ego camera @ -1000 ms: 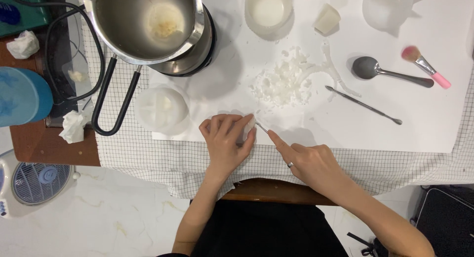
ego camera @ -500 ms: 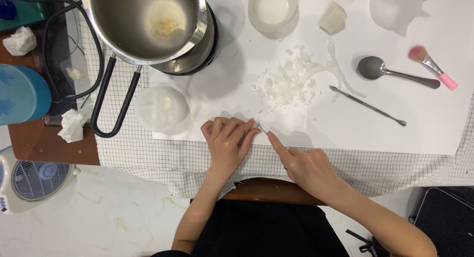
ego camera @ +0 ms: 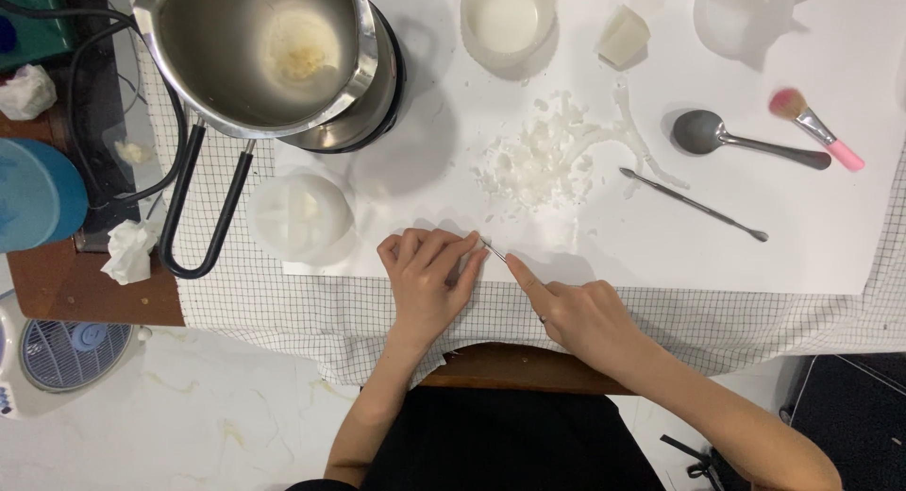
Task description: Scrape wax flakes off a surface using a small metal tool
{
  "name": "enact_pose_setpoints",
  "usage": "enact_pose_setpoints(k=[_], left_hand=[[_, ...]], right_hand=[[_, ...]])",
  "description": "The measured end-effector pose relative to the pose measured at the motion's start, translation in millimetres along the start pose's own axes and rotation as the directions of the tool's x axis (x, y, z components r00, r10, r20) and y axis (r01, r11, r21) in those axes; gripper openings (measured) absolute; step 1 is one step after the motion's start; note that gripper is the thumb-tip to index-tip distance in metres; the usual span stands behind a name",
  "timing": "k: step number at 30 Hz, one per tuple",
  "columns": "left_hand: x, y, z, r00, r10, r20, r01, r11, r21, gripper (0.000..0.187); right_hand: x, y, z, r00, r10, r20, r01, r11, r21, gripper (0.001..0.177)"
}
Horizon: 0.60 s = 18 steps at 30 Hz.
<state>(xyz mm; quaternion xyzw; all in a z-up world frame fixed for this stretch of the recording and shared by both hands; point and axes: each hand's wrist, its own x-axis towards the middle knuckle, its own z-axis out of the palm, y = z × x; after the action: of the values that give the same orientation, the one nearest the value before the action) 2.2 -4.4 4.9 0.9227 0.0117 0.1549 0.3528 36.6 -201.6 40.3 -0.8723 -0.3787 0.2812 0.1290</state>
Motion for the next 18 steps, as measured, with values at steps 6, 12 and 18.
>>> enact_pose_setpoints(k=[6, 12, 18], left_hand=[[-1, -2, 2, 1.0, -0.015, 0.003, 0.015, 0.999, -0.031, 0.013], [-2, -1, 1, 1.0, -0.022, -0.002, 0.022, 0.999, 0.027, 0.014], [-6, -4, 5, 0.998, -0.04, -0.052, 0.043, 0.997, 0.065, 0.016]], right_hand=[[4, 12, -16, 0.987, 0.162, 0.012, -0.137, 0.79, 0.598, 0.037], [1, 13, -31, 0.977, 0.208, -0.051, -0.159, 0.865, 0.476, 0.037], [-2, -5, -19, 0.983, 0.062, -0.176, -0.015, 0.966, 0.259, 0.039]])
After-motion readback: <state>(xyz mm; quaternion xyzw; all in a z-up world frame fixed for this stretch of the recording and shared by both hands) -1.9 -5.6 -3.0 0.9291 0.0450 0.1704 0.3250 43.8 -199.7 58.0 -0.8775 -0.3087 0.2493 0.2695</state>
